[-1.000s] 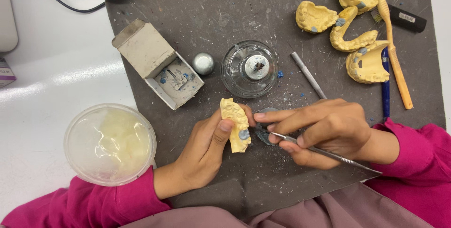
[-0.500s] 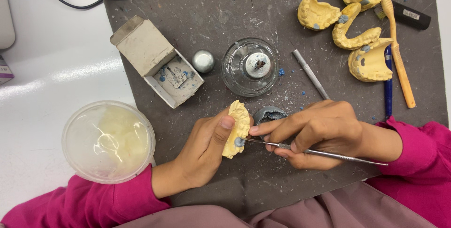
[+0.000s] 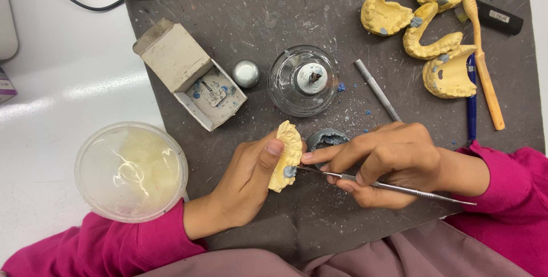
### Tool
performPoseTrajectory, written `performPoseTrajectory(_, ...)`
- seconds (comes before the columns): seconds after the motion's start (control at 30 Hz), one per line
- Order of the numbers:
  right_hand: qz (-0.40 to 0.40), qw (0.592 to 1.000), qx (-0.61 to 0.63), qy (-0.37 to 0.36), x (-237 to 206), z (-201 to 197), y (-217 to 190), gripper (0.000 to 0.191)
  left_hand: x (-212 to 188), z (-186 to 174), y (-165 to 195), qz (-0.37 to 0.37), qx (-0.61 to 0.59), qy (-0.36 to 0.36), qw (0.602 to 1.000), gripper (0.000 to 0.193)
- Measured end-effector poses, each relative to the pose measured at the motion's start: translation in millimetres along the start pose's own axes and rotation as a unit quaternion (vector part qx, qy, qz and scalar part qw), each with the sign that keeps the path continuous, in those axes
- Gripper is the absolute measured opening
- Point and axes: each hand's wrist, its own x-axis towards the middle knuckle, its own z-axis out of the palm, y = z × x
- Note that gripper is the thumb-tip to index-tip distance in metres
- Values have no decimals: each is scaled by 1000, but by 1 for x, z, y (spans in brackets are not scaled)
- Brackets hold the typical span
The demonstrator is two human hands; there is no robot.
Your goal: The person holds a yellow dental stone model in one hand and uses a metal wax carver to shape and smooth blue material on the model's teeth, rotating the model to reach different sides. Other dental models, a toothbrush, and a plaster bowl sit on the work mat nearby.
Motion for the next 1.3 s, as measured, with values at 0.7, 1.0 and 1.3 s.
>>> performPoseTrajectory(0.7, 5, 1000, 3, -19, -1, -2, 0, 25, -1, 0, -3, -4, 6, 1, 1000, 61)
performPoseTrajectory(1.0, 9, 1000, 15, -13, 0, -2, -1, 26, -1, 0, -4, 1, -5, -8, 1000, 62)
performPoseTrajectory(1.3, 13, 1000, 22, -11, 2, -2, -3, 26, -2, 0, -4, 0, -9, -9, 1000, 62)
